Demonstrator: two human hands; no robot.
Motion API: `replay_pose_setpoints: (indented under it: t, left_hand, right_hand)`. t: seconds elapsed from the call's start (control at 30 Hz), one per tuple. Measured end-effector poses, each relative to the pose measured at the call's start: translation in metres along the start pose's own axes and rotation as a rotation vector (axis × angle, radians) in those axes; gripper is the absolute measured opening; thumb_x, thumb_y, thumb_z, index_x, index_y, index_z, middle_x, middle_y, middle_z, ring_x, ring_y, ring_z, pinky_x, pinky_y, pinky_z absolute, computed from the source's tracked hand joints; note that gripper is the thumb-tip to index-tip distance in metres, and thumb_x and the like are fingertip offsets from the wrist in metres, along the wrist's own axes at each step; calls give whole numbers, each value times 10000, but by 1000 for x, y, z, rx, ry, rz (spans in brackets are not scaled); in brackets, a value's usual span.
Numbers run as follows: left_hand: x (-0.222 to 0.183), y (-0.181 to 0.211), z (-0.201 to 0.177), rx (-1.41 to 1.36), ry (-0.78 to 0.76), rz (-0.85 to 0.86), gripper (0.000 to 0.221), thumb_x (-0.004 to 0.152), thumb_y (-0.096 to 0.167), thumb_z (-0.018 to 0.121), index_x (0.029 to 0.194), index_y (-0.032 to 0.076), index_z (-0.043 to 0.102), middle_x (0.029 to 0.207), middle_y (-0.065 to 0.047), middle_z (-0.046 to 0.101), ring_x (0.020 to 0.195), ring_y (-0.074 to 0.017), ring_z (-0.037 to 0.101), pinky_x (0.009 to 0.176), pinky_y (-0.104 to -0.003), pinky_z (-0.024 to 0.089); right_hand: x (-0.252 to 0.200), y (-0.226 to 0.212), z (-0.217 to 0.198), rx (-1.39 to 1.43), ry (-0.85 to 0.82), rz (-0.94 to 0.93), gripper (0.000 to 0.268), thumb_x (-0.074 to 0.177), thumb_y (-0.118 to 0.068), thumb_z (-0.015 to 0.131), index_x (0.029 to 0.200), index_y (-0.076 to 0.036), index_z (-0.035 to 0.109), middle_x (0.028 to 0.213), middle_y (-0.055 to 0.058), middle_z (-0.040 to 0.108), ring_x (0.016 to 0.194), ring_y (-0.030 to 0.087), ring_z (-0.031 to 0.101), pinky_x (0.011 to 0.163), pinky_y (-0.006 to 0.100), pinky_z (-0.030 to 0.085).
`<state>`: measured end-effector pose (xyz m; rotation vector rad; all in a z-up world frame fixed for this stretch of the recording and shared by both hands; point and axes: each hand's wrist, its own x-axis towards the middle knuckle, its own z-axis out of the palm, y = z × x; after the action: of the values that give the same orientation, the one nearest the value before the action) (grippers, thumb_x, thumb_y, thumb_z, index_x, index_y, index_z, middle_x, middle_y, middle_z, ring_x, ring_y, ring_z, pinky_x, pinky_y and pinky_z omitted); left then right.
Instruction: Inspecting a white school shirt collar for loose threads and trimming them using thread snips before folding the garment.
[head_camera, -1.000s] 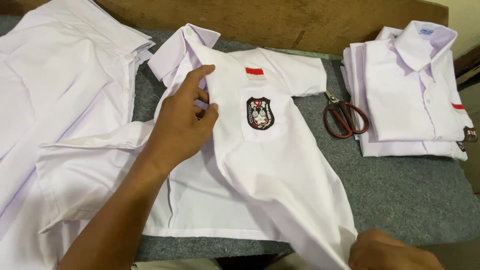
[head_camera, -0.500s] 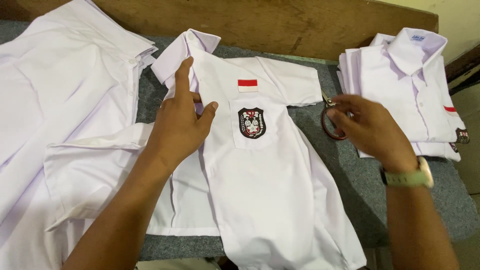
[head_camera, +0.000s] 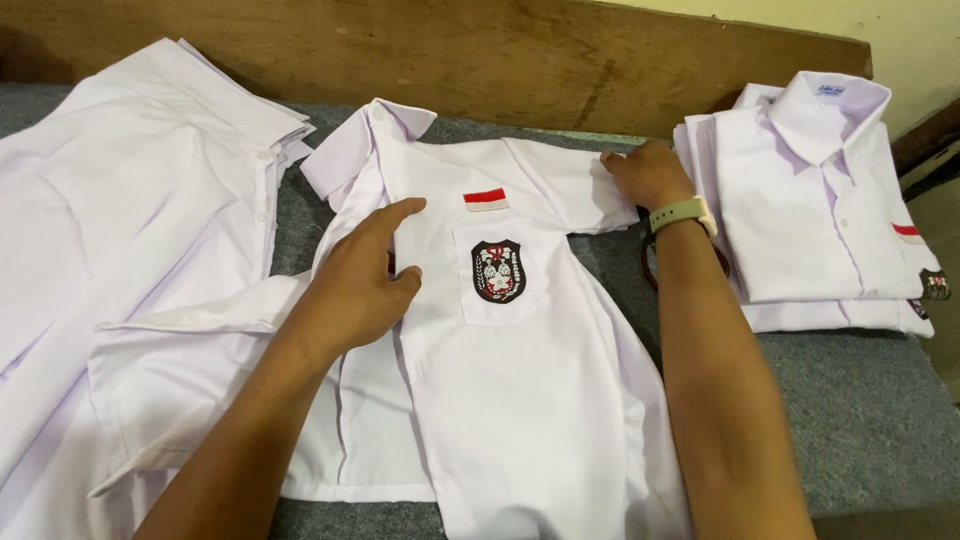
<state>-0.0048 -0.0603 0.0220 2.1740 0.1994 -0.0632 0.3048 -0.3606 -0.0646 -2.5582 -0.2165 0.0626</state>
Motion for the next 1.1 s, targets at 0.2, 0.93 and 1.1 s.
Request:
replay_pose_setpoints:
  t: [0.2,0.93,1.1]
  left_hand:
    - [-5,14,-6,19,-10,-1,716,886,34,604,1571,49,398,1503,-259,495,1432,-406,460,1164,-566,349]
    - [5,-23,-23,395,487,144,412,964,286,614,1324,84,602,1240,-68,651,1080,-325,629,785,-528,496]
    - [3,-15,-27,288,334,-89,289,936,368,620,1164,205,687,1018,21,720,955,-295,661,822,-473,472]
  right_hand:
    - [54,52,-5,228,271,-69,276,1011,-275,624,954,-16,698,730,134,622,710,264,661,604,467,468]
    - [-95,-174,-18,153,203,-722,200,984,-138,615,1146,-34,668,1027,96,724,884,199,683,746,336,543]
    - [-97,-218,16,137,10,-752,349,969,-210,549,1265,-50,642,1096,25,758,464,117,539,576,344,475]
